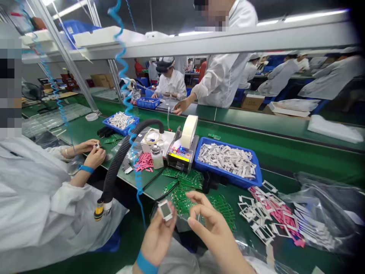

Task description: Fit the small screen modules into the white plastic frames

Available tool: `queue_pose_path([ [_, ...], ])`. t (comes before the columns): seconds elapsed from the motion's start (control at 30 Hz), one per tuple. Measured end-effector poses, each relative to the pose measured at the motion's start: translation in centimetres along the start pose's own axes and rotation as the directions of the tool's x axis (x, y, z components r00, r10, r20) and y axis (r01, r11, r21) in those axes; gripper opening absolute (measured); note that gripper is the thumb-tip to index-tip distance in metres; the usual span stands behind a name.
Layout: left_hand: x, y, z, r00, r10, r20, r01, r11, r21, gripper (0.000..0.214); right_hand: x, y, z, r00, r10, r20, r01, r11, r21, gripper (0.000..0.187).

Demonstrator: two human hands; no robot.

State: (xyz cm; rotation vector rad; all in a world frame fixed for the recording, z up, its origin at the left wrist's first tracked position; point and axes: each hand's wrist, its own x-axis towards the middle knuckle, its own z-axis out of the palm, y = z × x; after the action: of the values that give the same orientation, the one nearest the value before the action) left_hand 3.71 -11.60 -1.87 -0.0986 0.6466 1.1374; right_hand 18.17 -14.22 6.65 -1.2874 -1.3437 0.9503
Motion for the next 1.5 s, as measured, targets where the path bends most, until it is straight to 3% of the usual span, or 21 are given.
queue_pose_path([
  [0.1,-1.8,-2.1,4.3,0.987,-0.097,0.131,0.085,0.992,0.094,0.012,-1.0,-0.2,-0.4,0.99,-0.138,0.018,0.139,0.978,-0.157,0.015],
  [0.23,-3.3,-2.9,6.6,0.966,-0.126,0.226,0.08,0.976,0.202,0.023,-1.4,-1.0,-1.2,0.971,-0.234,-0.042,0.211,0.932,-0.295,0.014],
  [0.37,-3.6,-3.2,6.7,0.966,-0.122,0.227,0.065,0.968,0.243,0.028,-1.0,-1.2,-2.0,0.961,-0.257,-0.104,0.201,0.904,-0.378,0.016],
  [0.9,-3.1,-3.5,7.3,0.967,-0.144,0.212,0.102,0.975,0.195,0.022,0.2,-0.5,-2.7,0.969,-0.135,-0.208,0.067,0.95,-0.305,0.016],
  [1.0,-3.0,-3.6,7.2,0.975,-0.128,0.184,0.089,0.974,0.207,0.019,0.4,-0.2,-2.6,0.962,-0.175,-0.208,0.088,0.925,-0.371,0.016],
  [1.1,-2.8,-3.5,7.0,0.981,-0.102,0.163,0.066,0.975,0.214,0.015,0.5,0.4,-2.3,0.93,-0.285,-0.231,0.129,0.844,-0.52,0.008],
  [1.17,-2.7,-3.3,6.9,0.985,-0.094,0.142,0.061,0.974,0.217,0.012,0.3,0.9,-2.0,0.889,-0.433,-0.148,0.237,0.713,-0.66,0.013],
  [1.23,-2.6,-2.8,6.8,0.988,-0.132,0.074,0.112,0.967,0.229,0.011,-0.1,1.3,-1.7,0.837,-0.537,0.101,0.415,0.506,-0.756,0.032],
  [1.3,-2.6,-2.3,6.7,0.982,-0.187,-0.017,0.185,0.948,0.26,0.012,-0.8,1.6,-1.6,0.795,-0.49,0.359,0.555,0.346,-0.756,0.049],
  [1.37,-2.6,-1.8,6.4,0.982,-0.188,-0.034,0.189,0.927,0.324,0.011,-1.4,1.9,-1.8,0.788,-0.411,0.459,0.599,0.334,-0.728,0.063],
  [1.43,-2.7,-1.4,6.1,0.983,-0.178,0.049,0.139,0.889,0.435,0.011,-1.8,2.2,-2.4,0.818,-0.413,0.402,0.561,0.416,-0.715,0.063],
  [1.5,-2.9,-1.2,5.6,0.961,-0.238,0.138,0.124,0.822,0.556,0.015,-2.2,2.3,-3.1,0.845,-0.449,0.291,0.512,0.523,-0.681,0.046],
])
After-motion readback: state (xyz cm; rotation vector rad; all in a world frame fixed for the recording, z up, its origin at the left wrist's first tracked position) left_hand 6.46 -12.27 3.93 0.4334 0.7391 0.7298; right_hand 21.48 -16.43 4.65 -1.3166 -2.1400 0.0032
